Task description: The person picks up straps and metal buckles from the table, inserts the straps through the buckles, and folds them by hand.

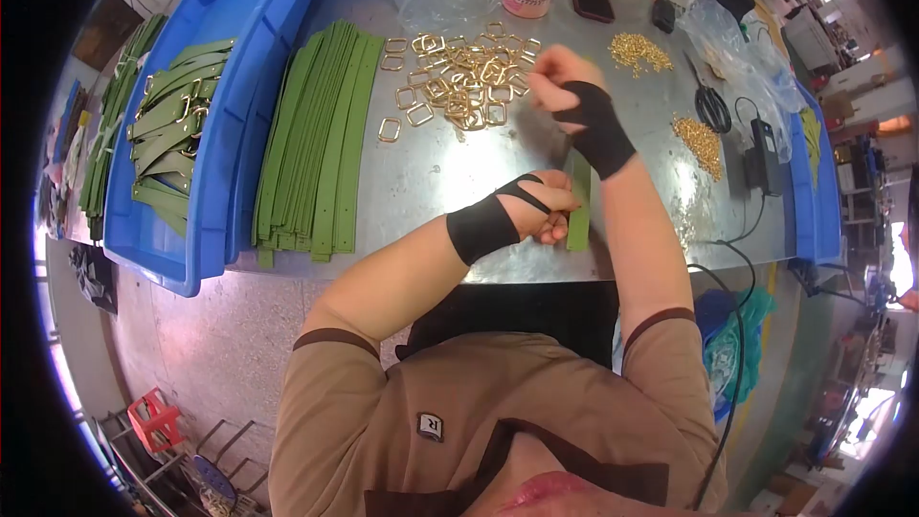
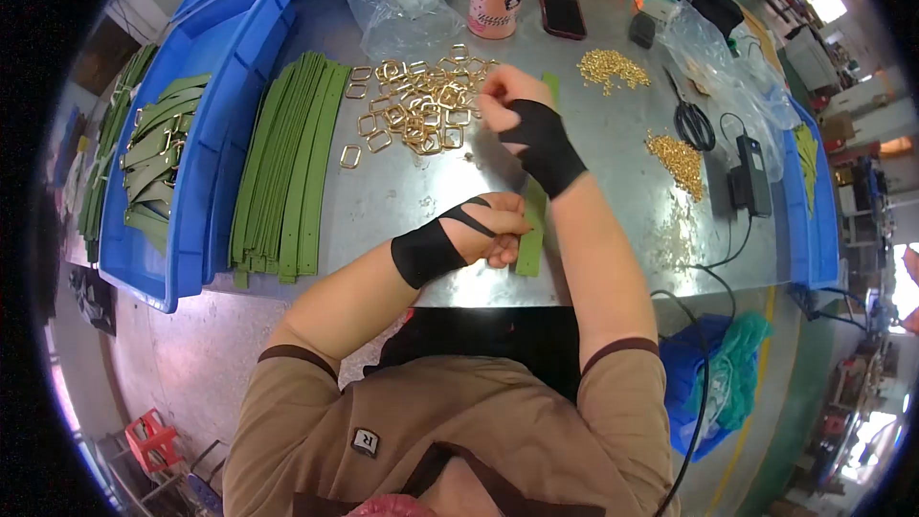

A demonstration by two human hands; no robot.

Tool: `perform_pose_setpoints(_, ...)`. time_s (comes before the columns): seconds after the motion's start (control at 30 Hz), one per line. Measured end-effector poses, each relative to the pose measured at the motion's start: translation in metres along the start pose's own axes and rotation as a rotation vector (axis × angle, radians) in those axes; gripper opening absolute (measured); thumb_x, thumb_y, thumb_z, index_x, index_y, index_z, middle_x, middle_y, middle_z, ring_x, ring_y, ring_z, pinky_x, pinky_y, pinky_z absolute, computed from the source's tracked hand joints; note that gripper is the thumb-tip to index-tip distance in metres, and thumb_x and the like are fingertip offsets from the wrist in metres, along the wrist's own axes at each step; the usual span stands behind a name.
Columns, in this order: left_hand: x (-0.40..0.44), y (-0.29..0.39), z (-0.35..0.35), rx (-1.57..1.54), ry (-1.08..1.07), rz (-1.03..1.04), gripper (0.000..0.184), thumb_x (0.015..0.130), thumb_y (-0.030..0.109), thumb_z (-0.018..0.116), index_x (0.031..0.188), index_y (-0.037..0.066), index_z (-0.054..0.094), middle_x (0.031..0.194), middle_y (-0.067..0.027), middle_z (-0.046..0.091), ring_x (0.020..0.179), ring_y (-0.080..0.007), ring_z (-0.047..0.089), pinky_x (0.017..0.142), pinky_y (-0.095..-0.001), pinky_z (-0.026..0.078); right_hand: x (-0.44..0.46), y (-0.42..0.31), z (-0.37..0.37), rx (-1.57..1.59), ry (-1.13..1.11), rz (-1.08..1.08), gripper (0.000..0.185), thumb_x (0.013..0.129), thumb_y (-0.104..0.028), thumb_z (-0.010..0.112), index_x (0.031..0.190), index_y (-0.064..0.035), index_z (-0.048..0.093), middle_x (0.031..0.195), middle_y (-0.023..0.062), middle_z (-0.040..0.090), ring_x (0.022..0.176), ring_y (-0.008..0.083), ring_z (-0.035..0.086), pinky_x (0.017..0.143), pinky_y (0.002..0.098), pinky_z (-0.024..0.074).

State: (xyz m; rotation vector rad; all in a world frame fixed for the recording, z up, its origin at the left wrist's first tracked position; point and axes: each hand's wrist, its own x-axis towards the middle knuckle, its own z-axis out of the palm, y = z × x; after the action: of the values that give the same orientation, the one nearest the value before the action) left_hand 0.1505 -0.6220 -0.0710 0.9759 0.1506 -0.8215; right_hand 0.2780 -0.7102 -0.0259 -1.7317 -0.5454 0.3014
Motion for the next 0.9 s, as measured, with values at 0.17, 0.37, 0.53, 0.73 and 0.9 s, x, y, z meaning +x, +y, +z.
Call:
perform_pose_setpoints(0.17,-0.005,0.006,-0.001,-0.12,-0.034,0.017,0.013,0.09,0.015,0.059,0.092,0.002,0.058,0.074,-0.0075,0.062,0.051,-0.0127,0.057,0.04,-0.0255,0.041,-0.106,-0.037,-0.041,0.295,0.123,0.105,0.012,0.092,-0.003,0.061,0.104,0.0004,0.061,0.08,0.0038,0.062,0.071,0.0115,0.058,0.064,0.0238,0.0453)
perform_pose_setpoints(0.37,-0.008,0.016,-0.007,-0.115,0.012,0.037,0.015,0.091,0.016,0.063,0.091,0.003,0.058,0.075,-0.0072,0.06,0.056,-0.0147,0.057,0.044,-0.0268,0.042,-0.214,-0.032,-0.031,0.37,0.125,0.268,0.01,0.092,0.003,0.057,0.101,0.0002,0.06,0.091,0.0055,0.063,0.075,0.0116,0.061,0.069,0.0243,0.0493)
perform_pose_setpoints(0.53,-0.017,0.024,0.005,-0.045,0.038,0.053,0.014,0.094,0.014,0.061,0.089,0.002,0.057,0.069,-0.0051,0.061,0.052,-0.0114,0.057,0.044,-0.0245,0.046,-0.224,-0.018,-0.009,0.435,0.152,0.252,0.009,0.094,0.002,0.058,0.102,-0.0012,0.061,0.092,0.0046,0.063,0.081,0.0118,0.063,0.074,0.0249,0.0521)
perform_pose_setpoints(0.73,-0.022,0.024,0.014,0.117,0.082,0.075,0.015,0.094,0.015,0.06,0.087,0.002,0.056,0.068,-0.0059,0.06,0.049,-0.0115,0.054,0.043,-0.0234,0.042,-0.216,-0.014,-0.001,0.429,0.182,0.3,0.008,0.095,-0.002,0.059,0.103,-0.0019,0.06,0.092,0.0036,0.064,0.082,0.0103,0.063,0.074,0.0246,0.0526)
perform_pose_setpoints(0.9,-0.017,0.019,0.007,0.152,0.049,0.045,0.018,0.093,0.018,0.06,0.086,0.002,0.056,0.064,-0.0052,0.057,0.046,-0.0111,0.048,0.042,-0.0238,0.034,-0.212,-0.004,-0.003,0.233,0.214,0.259,0.008,0.095,-0.001,0.058,0.103,-0.0013,0.06,0.093,0.0035,0.064,0.081,0.0082,0.06,0.072,0.0246,0.0507)
